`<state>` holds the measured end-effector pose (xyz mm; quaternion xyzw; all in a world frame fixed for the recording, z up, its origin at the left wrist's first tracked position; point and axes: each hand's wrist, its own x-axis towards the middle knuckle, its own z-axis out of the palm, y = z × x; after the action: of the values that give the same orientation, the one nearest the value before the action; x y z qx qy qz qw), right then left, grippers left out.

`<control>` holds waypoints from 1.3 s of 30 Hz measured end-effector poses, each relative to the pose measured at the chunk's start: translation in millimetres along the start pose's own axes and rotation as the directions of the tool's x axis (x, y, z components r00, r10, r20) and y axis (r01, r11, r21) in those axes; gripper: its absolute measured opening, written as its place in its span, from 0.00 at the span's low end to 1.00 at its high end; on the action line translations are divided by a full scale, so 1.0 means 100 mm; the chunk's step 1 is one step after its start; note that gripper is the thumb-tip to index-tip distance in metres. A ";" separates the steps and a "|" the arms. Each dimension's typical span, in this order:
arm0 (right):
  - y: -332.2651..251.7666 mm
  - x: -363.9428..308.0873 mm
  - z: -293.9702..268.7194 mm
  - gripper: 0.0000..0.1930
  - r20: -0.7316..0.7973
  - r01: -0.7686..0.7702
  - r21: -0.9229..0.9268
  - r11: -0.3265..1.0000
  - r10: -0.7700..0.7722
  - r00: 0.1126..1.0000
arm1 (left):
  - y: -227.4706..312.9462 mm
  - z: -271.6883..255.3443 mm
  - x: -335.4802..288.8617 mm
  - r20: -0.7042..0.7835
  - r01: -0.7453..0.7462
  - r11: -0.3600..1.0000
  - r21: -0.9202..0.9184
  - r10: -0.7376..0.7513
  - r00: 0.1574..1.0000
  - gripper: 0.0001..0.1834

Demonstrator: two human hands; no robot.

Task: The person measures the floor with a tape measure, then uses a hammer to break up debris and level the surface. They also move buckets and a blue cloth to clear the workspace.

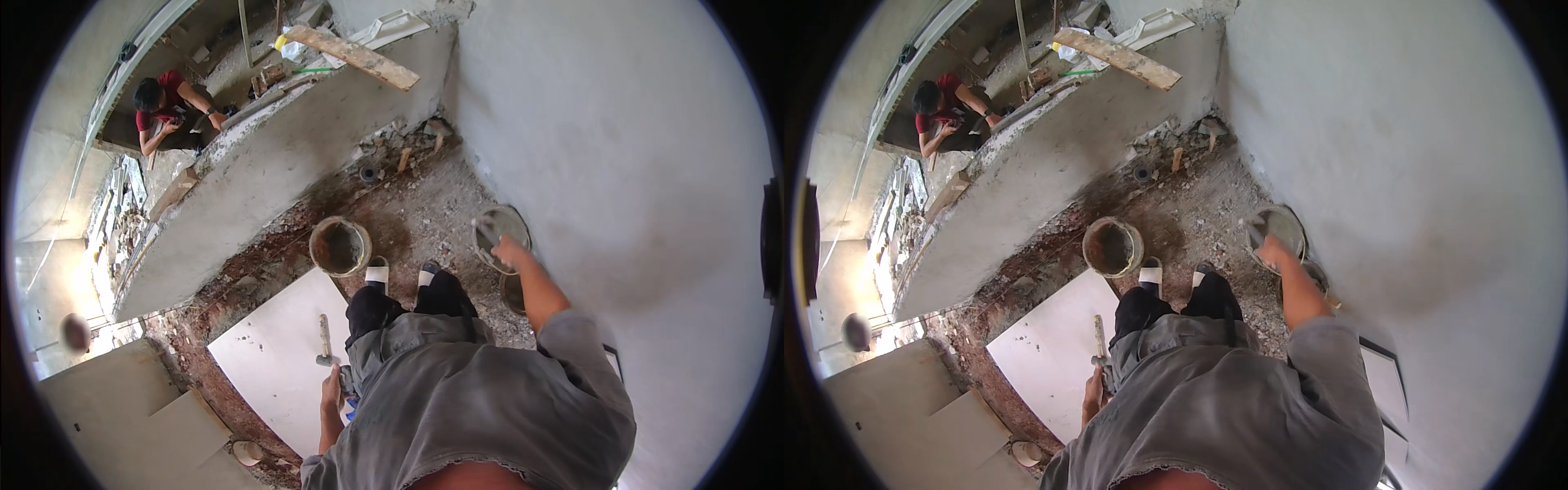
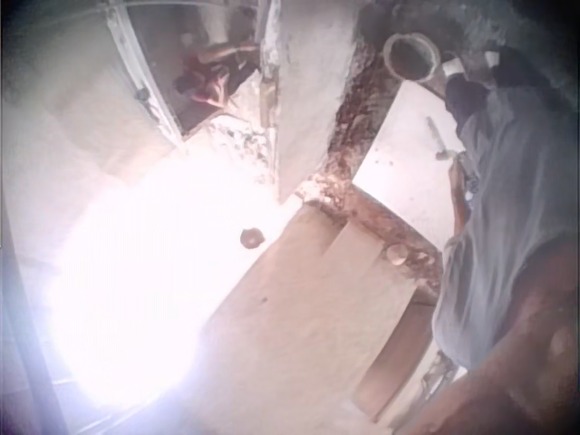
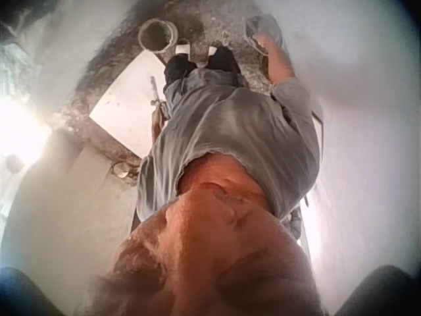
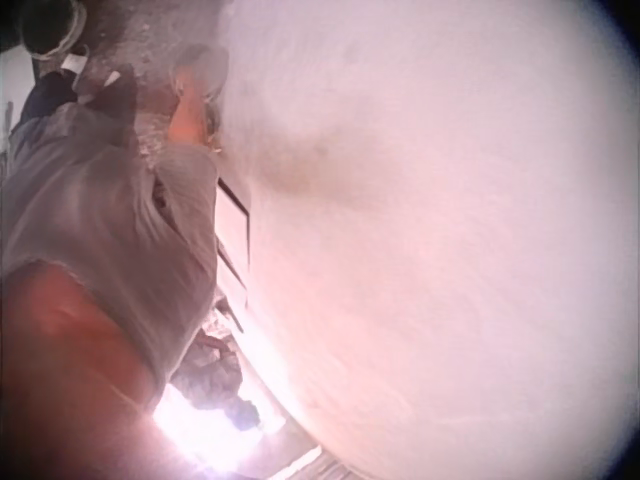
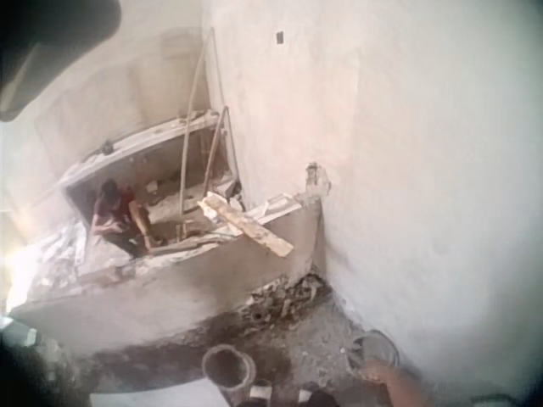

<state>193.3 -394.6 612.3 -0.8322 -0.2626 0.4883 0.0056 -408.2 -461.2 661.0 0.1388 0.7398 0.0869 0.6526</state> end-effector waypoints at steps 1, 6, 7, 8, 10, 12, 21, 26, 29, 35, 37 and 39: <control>-0.10 0.14 -0.13 0.13 -0.009 0.015 -0.024 1.000 -0.015 1.000 | -0.03 -0.01 -0.06 0.007 -0.016 1.000 -0.006 0.016 1.000 0.29; -0.27 0.56 -0.60 0.14 -0.080 0.053 -0.004 0.999 -0.053 0.995 | -0.02 -0.01 -0.30 -0.075 -0.056 0.998 0.025 0.057 0.996 0.27; -0.21 0.58 -0.58 0.15 -0.130 0.037 0.056 0.998 -0.030 0.991 | 0.02 0.00 -0.32 -0.115 -0.047 0.997 0.066 0.054 0.992 0.27; -0.13 0.59 -0.50 0.20 -0.154 0.078 -0.078 0.994 -0.090 0.984 | 0.07 0.02 -0.33 -0.106 -0.054 0.997 0.055 0.059 0.993 0.27; 0.20 0.52 -0.13 0.23 -0.284 0.068 -0.049 0.996 -0.079 0.956 | 0.20 0.05 -0.29 -0.092 -0.106 0.991 0.077 0.113 0.989 0.27; 0.67 0.42 0.41 0.25 -0.258 0.084 0.010 0.996 -0.079 0.963 | 0.35 0.08 -0.18 -0.078 -0.147 0.985 0.088 0.154 0.985 0.28; 2.51 -1.39 3.03 0.17 -0.016 -0.476 0.317 0.821 0.506 0.862 | 1.63 -0.02 0.59 0.232 -0.366 0.750 0.551 0.284 0.930 0.33; 1.56 -2.40 4.10 0.23 -0.075 -0.512 0.736 0.443 0.805 0.588 | 2.84 0.00 1.12 0.372 -0.401 0.371 0.838 0.150 0.916 0.32; 0.62 -2.69 4.69 0.23 0.062 -0.527 0.800 0.286 0.835 0.547 | 3.47 0.07 1.29 0.371 -0.386 0.216 0.897 0.108 0.922 0.32; -0.86 -3.22 5.67 0.24 0.424 -0.465 0.875 -0.137 0.682 0.596 | 4.36 0.61 1.37 0.434 -0.435 -0.023 0.900 0.137 0.890 0.32; -0.99 -3.28 5.79 0.22 0.550 -0.497 0.814 -0.300 0.672 0.496 | 4.48 0.89 1.36 0.472 -0.466 -0.075 0.882 0.145 0.870 0.32; -0.98 -3.30 5.81 0.19 0.461 -0.436 0.866 -0.245 0.729 0.506 | 4.50 1.23 1.29 0.534 -0.522 -0.114 0.845 0.151 0.832 0.32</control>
<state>-449.8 -600.0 601.6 -0.6825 0.5490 0.3634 0.3175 -259.2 -0.9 662.9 0.7499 0.4213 -0.3116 0.4038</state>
